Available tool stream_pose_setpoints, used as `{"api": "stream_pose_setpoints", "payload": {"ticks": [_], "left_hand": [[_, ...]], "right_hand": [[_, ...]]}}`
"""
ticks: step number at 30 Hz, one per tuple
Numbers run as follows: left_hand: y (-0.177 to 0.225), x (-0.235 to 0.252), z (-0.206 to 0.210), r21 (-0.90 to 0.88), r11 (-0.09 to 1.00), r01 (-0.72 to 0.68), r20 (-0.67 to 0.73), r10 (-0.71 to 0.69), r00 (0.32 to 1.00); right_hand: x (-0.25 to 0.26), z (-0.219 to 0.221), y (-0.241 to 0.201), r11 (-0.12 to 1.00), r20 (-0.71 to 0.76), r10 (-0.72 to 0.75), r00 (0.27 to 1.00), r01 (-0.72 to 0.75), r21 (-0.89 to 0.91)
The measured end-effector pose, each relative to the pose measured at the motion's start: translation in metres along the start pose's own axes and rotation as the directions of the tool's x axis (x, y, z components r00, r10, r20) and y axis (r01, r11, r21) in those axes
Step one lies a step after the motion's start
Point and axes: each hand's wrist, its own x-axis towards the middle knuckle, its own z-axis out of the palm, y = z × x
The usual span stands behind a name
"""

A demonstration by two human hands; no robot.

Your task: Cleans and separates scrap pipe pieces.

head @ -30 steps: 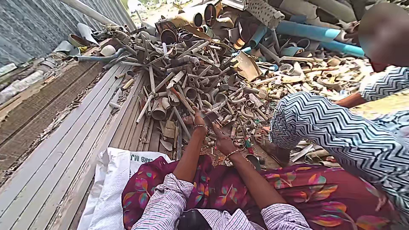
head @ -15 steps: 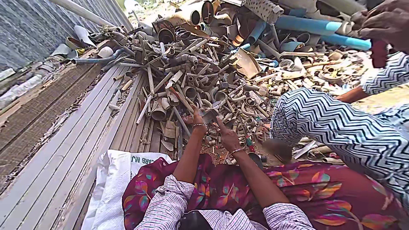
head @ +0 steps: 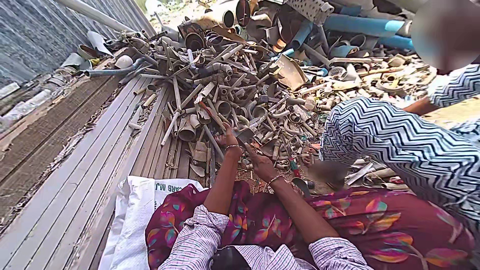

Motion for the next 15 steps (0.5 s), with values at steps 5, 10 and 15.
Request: {"api": "stream_pose_setpoints", "payload": {"ticks": [5,10,15], "left_hand": [[-0.006,0.008,-0.001,-0.054,0.998,-0.026,-0.028,0.024,0.999],[-0.010,0.021,-0.005,-0.179,0.983,-0.048,-0.003,0.048,0.999],[-0.009,0.006,-0.002,-0.190,0.979,-0.069,0.078,0.085,0.993]], "right_hand": [[0.002,0.002,0.011,0.991,-0.248,0.020,0.968,-0.052,-0.122],[-0.002,-0.004,-0.006,0.999,-0.033,-0.017,0.999,0.016,-0.034],[0.000,-0.006,-0.002,0.996,-0.118,0.079,0.990,-0.084,-0.037]]}}
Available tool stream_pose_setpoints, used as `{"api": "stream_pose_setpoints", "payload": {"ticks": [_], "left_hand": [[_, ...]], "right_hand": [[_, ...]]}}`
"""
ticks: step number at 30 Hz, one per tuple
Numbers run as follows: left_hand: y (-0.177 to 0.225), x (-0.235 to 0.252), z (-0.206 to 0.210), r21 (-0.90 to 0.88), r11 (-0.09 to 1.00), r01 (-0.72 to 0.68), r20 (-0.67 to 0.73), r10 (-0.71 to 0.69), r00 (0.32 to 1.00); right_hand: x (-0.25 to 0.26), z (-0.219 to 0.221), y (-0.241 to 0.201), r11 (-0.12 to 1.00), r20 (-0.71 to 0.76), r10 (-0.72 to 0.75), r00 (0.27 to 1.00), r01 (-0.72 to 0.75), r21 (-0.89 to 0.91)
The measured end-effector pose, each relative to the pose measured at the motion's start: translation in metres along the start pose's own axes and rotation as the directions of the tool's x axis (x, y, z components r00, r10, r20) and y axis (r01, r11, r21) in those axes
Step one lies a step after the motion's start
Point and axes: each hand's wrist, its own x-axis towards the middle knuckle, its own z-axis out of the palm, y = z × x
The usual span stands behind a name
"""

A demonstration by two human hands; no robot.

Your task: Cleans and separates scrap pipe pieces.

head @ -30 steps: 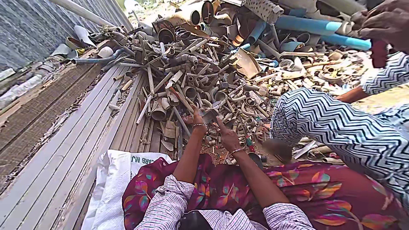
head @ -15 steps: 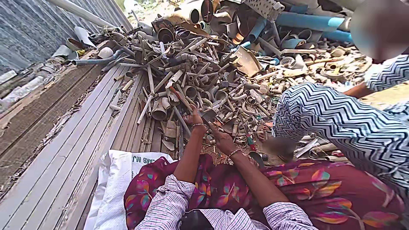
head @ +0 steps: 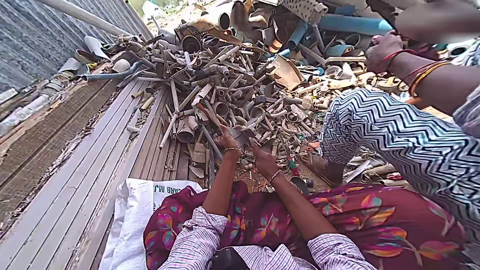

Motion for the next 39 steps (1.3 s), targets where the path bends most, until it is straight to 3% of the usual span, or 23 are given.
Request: {"api": "stream_pose_setpoints", "payload": {"ticks": [3,5,7,11,15,23,29,31,34,36,39], "left_hand": [[-0.006,0.001,-0.007,0.092,0.995,0.042,0.008,-0.043,0.999],[-0.005,-0.003,-0.008,0.133,0.990,0.054,0.066,-0.063,0.996],[-0.008,-0.005,-0.008,0.155,0.987,0.032,0.149,-0.055,0.987],[-0.008,-0.012,-0.008,0.264,0.964,0.023,0.105,-0.052,0.993],[-0.008,-0.024,-0.016,0.433,0.901,0.029,0.156,-0.107,0.982],[-0.007,-0.021,-0.007,0.340,0.940,0.013,0.246,-0.102,0.964],[-0.005,-0.025,-0.006,0.316,0.949,0.000,0.252,-0.083,0.964],[-0.009,-0.022,-0.007,0.290,0.956,-0.043,0.285,-0.043,0.958],[-0.006,-0.026,-0.007,0.312,0.950,-0.017,0.238,-0.061,0.969],[-0.007,-0.022,-0.007,0.336,0.942,0.012,0.214,-0.089,0.973],[-0.011,-0.017,-0.003,0.296,0.955,-0.012,0.213,-0.054,0.976]], "right_hand": [[-0.003,0.002,-0.009,0.996,0.028,-0.077,0.997,0.078,-0.034],[-0.001,-0.002,-0.012,0.999,-0.014,-0.040,0.999,0.039,-0.017],[0.000,-0.006,-0.013,0.999,0.077,0.038,0.996,-0.037,-0.015],[-0.001,-0.002,-0.012,0.993,0.025,-0.051,0.998,0.048,0.104],[0.002,-0.007,-0.011,0.988,0.025,0.043,0.999,-0.047,0.149],[-0.001,-0.005,-0.015,0.986,0.055,0.033,0.998,-0.042,0.164],[-0.002,0.002,-0.015,0.996,-0.058,0.040,0.998,-0.044,-0.075],[-0.003,0.001,-0.017,0.994,-0.028,0.060,0.998,-0.062,-0.094],[-0.003,0.008,-0.017,0.997,-0.075,-0.011,0.997,0.005,-0.079],[-0.001,0.003,-0.017,0.992,0.008,0.083,0.996,-0.082,-0.101],[0.001,0.003,-0.012,0.991,-0.020,0.067,0.998,-0.069,-0.110]]}}
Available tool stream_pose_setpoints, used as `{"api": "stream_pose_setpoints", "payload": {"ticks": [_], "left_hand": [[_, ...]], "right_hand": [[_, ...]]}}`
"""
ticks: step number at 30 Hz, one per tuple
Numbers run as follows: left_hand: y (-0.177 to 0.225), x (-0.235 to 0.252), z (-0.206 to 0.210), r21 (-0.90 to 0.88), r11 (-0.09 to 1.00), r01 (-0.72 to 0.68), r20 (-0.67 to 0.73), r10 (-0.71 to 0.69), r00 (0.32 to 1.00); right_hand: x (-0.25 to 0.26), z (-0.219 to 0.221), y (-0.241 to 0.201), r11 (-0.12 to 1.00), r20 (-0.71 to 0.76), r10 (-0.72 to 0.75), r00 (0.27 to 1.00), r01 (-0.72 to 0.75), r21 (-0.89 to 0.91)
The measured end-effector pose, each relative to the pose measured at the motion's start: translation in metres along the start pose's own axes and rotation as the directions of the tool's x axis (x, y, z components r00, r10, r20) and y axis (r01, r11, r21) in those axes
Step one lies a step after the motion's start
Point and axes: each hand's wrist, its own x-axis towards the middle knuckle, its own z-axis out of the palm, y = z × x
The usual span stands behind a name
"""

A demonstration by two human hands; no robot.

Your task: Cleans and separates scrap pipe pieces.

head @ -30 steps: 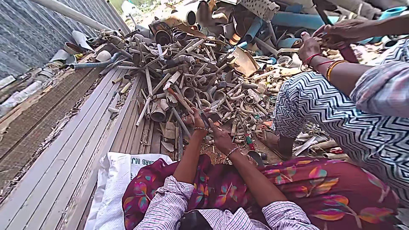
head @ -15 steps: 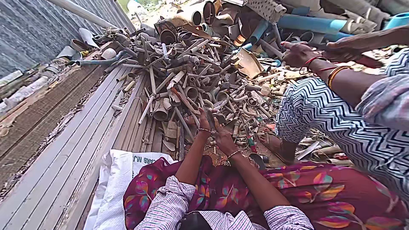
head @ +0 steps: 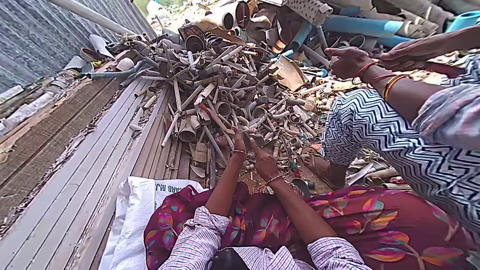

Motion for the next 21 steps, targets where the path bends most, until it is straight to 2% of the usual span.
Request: {"api": "stream_pose_setpoints", "payload": {"ticks": [3,5,7,10,12,14,16,21], "left_hand": [[0.003,-0.010,-0.002,0.066,0.997,0.035,0.018,-0.037,0.999],[-0.002,0.001,-0.003,0.072,0.996,0.046,0.067,-0.051,0.996],[-0.008,0.008,-0.003,0.100,0.994,0.039,0.106,-0.050,0.993],[-0.001,0.001,0.000,0.111,0.994,0.015,0.040,-0.019,0.999],[-0.005,0.001,-0.004,0.141,0.990,-0.011,0.073,0.001,0.997],[-0.009,0.004,-0.003,0.154,0.986,-0.056,0.074,0.045,0.996],[-0.008,0.011,-0.003,0.127,0.992,-0.018,0.065,0.010,0.998],[-0.006,0.018,-0.009,0.153,0.988,0.000,0.107,-0.017,0.994]], "right_hand": [[-0.001,0.001,-0.005,1.000,0.012,0.011,1.000,-0.011,0.023],[0.000,0.000,-0.003,0.998,0.051,0.058,0.997,-0.058,0.007],[-0.005,0.002,-0.006,0.999,0.059,0.046,0.997,-0.046,0.004],[-0.008,0.004,-0.010,1.000,0.027,0.004,1.000,-0.005,0.030],[-0.004,-0.001,-0.006,0.998,0.081,0.067,0.995,-0.067,0.006],[-0.005,-0.004,-0.006,0.998,0.104,0.069,0.992,-0.069,-0.003],[-0.009,-0.001,-0.011,1.000,0.109,0.007,0.994,-0.009,0.022],[-0.006,0.002,-0.006,0.999,0.093,0.032,0.995,-0.034,0.017]]}}
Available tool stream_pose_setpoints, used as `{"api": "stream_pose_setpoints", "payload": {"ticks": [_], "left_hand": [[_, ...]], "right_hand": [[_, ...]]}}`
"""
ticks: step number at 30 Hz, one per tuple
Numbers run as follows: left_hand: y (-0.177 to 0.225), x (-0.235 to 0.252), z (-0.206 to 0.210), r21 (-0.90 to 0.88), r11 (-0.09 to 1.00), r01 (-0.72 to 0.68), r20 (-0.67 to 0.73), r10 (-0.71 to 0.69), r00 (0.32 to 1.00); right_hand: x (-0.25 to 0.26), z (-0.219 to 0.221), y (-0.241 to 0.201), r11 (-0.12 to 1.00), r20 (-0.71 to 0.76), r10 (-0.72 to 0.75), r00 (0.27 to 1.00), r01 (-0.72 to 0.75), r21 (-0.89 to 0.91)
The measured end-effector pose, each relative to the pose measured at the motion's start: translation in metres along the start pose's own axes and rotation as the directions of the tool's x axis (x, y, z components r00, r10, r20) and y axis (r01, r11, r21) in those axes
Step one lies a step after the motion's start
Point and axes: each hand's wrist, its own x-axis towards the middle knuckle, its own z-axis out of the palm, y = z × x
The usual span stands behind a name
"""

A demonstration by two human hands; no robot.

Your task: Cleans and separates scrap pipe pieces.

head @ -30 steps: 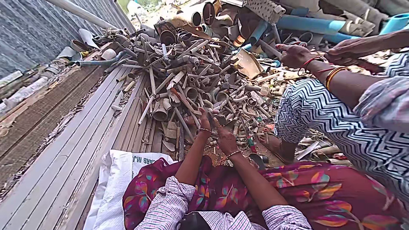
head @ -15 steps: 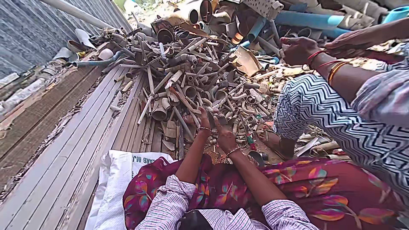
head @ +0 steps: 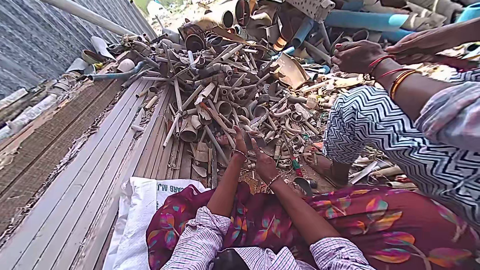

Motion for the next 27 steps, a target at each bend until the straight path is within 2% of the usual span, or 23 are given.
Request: {"api": "stream_pose_setpoints", "payload": {"ticks": [3,5,7,10,12,14,18,21,22,25,27], "left_hand": [[-0.001,-0.001,-0.002,-0.042,0.999,-0.016,0.039,0.018,0.999],[0.014,-0.014,0.003,-0.050,0.999,0.021,0.007,-0.020,1.000],[0.033,-0.023,0.011,-0.108,0.993,0.048,-0.009,-0.050,0.999],[0.015,-0.014,0.007,-0.102,0.994,-0.031,-0.011,0.030,0.999],[0.006,-0.012,0.003,-0.043,0.997,-0.068,0.003,0.068,0.998],[0.003,-0.014,0.004,0.017,0.998,-0.066,0.028,0.066,0.997],[-0.002,-0.010,0.001,-0.033,0.998,-0.058,0.088,0.061,0.994],[0.007,-0.015,0.009,-0.061,0.991,-0.116,0.002,0.116,0.993],[0.008,-0.015,0.013,-0.066,0.990,-0.128,-0.018,0.127,0.992],[0.012,-0.016,0.014,-0.063,0.995,-0.079,0.012,0.080,0.997],[0.020,-0.021,0.015,-0.093,0.996,-0.011,0.026,0.013,1.000]], "right_hand": [[-0.005,0.003,-0.005,0.994,-0.048,-0.097,0.994,0.099,0.041],[-0.001,-0.002,-0.003,0.999,0.031,-0.037,0.999,0.036,0.015],[0.001,0.000,0.000,1.000,0.024,-0.028,0.999,0.028,0.014],[-0.005,0.003,-0.007,0.992,-0.014,-0.076,0.997,0.077,0.097],[0.001,-0.003,-0.004,0.997,0.081,0.018,0.997,-0.023,0.067],[0.005,-0.006,-0.001,0.995,0.103,0.076,0.992,-0.082,0.061],[-0.003,0.009,-0.002,0.986,-0.016,-0.092,0.996,0.094,0.141],[0.004,-0.003,-0.001,0.996,0.069,0.039,0.997,-0.045,0.076],[0.003,-0.004,-0.002,0.996,0.068,0.040,0.997,-0.045,0.078],[-0.002,-0.001,-0.007,0.994,0.035,-0.015,0.999,0.011,0.110],[0.001,-0.002,-0.004,0.996,0.070,0.029,0.997,-0.035,0.079]]}}
